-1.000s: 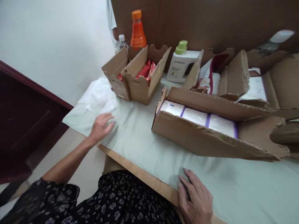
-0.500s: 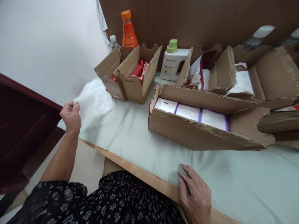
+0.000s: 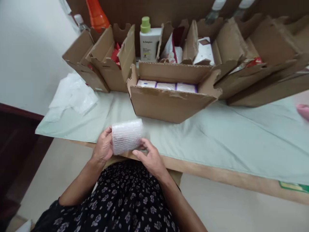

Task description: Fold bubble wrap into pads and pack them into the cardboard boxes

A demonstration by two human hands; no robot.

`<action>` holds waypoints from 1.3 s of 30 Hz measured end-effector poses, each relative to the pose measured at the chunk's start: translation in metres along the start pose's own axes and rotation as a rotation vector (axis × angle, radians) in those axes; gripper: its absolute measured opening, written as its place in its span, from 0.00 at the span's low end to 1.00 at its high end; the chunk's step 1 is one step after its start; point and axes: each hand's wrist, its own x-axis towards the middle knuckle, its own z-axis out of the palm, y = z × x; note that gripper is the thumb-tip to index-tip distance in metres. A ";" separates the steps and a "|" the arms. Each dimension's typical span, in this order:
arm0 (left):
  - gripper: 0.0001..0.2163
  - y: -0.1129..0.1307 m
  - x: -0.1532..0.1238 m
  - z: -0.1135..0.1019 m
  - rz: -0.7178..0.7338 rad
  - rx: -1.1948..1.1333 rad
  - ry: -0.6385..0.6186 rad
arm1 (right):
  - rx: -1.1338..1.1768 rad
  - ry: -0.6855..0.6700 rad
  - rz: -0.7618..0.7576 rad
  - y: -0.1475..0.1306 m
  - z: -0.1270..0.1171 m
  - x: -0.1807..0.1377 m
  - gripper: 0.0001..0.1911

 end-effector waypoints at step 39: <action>0.12 0.006 0.040 -0.003 0.284 0.929 -0.588 | 0.122 0.540 -0.295 0.001 -0.100 -0.053 0.32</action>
